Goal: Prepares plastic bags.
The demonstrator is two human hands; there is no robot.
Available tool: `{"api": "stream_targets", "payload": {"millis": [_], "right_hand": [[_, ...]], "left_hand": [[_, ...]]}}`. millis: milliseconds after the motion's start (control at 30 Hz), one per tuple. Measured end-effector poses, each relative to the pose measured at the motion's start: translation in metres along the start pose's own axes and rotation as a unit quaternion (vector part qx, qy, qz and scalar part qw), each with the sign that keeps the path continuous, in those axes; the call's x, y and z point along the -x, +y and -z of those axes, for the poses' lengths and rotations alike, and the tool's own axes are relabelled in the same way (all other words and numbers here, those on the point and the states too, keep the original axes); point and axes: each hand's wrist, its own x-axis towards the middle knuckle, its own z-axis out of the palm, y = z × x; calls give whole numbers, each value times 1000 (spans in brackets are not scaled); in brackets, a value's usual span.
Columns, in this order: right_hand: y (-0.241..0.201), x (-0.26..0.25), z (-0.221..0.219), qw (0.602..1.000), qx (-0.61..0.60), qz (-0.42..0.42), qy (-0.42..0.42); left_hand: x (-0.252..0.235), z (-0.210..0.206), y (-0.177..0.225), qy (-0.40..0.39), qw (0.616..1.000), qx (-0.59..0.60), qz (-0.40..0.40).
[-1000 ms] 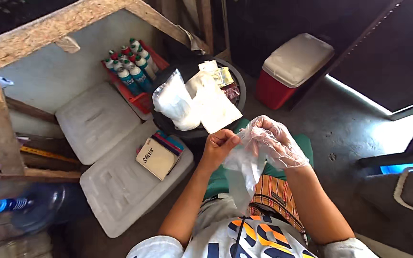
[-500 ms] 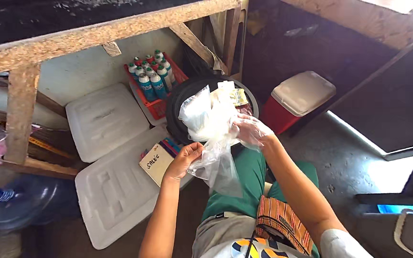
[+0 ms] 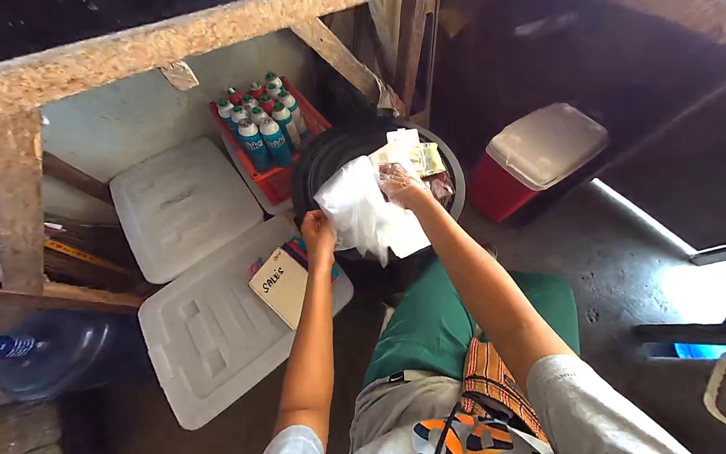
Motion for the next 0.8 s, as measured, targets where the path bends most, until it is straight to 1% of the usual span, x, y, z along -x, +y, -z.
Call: {"api": "stream_targets", "payload": {"millis": [33, 100, 167, 233, 300, 333, 367, 433, 467, 533, 567, 600, 633, 700, 733, 767, 800], "right_hand": [[12, 3, -4, 1000, 19, -7, 7], [42, 3, -12, 1000, 3, -17, 17], [56, -1, -22, 999, -3, -30, 42], [57, -3, -21, 997, 51, -16, 49], [58, -4, -14, 988, 143, 35, 38], [53, -1, -8, 984, 165, 64, 26], [48, 1, -1, 982, 159, 98, 19], [32, 10, 13, 984, 68, 163, -8], [27, 12, 16, 977, 18, 211, -25], [8, 15, 16, 957, -26, 283, -64], [1, 10, 14, 943, -23, 323, -80], [-6, 6, 11, 934, -11, 347, -80], [-10, 5, 7, 933, 2, 354, -68], [-8, 7, 0, 938, 12, 344, -41], [-3, 9, -2, 945, 15, 326, -29], [4, 12, -5, 953, 21, 303, -16], [8, 17, -8, 960, 27, 279, -8]], "left_hand": [[2, -4, -15, -8, 999, -31, 13], [6, -13, -39, -11, 996, -87, 17], [6, -21, -52, 19, 991, -127, -31], [6, -20, -57, 20, 985, -150, -81], [6, -4, -47, -12, 980, -174, -93], [4, 8, -40, -36, 980, -166, -100], [1, 20, -33, -58, 981, -143, -114], [-8, 37, -16, -113, 974, -84, -177], [-13, 42, -6, -139, 963, -70, -219], [-30, 37, 15, -163, 939, -72, -294], [-37, 30, 23, -166, 933, -81, -308], [-39, 23, 29, -169, 933, -82, -306], [-35, 17, 32, -166, 940, -72, -291], [-17, 13, 24, -134, 963, -56, -225], [-9, 15, 13, -110, 974, -92, -173], [-5, 15, 1, -72, 973, -182, -124], [-4, 14, -8, -45, 947, -304, -98]]}}
